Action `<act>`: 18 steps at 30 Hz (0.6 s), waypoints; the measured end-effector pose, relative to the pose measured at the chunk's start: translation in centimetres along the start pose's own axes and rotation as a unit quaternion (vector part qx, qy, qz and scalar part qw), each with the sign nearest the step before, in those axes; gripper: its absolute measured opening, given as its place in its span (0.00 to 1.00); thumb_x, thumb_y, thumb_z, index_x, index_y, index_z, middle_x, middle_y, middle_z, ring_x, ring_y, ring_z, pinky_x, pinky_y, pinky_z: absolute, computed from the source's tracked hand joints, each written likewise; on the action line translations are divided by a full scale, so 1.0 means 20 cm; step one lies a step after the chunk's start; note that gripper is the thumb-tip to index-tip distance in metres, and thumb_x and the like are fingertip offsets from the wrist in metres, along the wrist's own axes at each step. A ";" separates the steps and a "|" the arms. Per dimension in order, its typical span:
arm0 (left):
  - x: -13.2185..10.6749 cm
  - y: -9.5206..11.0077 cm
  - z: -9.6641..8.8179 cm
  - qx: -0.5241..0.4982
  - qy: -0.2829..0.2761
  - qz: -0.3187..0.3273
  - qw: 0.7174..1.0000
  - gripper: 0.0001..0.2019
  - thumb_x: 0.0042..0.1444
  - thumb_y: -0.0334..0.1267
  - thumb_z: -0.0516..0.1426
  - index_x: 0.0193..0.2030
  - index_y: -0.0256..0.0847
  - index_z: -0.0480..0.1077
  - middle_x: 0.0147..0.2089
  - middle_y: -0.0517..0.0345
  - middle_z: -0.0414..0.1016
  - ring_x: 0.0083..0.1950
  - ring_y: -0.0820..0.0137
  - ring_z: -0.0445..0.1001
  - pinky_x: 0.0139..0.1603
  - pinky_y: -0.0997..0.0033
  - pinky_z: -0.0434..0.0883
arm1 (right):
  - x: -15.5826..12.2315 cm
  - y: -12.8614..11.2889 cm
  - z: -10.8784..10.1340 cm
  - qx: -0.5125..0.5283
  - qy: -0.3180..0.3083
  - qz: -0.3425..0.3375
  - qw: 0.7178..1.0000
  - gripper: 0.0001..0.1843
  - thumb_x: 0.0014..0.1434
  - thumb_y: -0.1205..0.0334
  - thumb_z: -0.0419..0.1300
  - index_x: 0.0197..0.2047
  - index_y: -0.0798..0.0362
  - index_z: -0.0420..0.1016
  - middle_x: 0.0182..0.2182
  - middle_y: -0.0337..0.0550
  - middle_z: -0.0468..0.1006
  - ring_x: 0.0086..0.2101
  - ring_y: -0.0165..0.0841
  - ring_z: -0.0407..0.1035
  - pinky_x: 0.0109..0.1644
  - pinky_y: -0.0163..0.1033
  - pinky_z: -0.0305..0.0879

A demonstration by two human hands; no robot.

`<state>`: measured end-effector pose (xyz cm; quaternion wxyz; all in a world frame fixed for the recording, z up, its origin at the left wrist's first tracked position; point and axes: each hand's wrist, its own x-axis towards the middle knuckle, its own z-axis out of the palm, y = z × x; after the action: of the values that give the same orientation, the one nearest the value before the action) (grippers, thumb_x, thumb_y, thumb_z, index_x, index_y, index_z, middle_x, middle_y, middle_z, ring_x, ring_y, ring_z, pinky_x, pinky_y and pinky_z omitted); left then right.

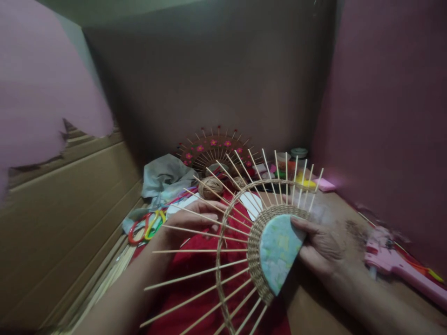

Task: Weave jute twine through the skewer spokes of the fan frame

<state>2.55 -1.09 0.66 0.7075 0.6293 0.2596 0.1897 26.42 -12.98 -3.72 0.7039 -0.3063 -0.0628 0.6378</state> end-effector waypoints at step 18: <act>0.01 0.00 0.00 0.037 -0.007 -0.031 0.999 0.09 0.43 0.33 0.62 0.33 0.33 0.74 0.26 0.54 0.73 0.21 0.76 0.66 0.19 0.78 0.59 | 0.01 0.03 -0.02 0.000 -0.051 0.018 0.999 0.07 0.41 0.76 0.62 0.26 0.57 0.75 0.23 0.45 0.77 0.33 0.39 0.72 0.48 0.49 0.65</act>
<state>2.63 -1.00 0.57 0.6908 0.6482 0.2810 0.1540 26.11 -13.03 -4.39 0.6885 -0.2744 -0.0929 0.6648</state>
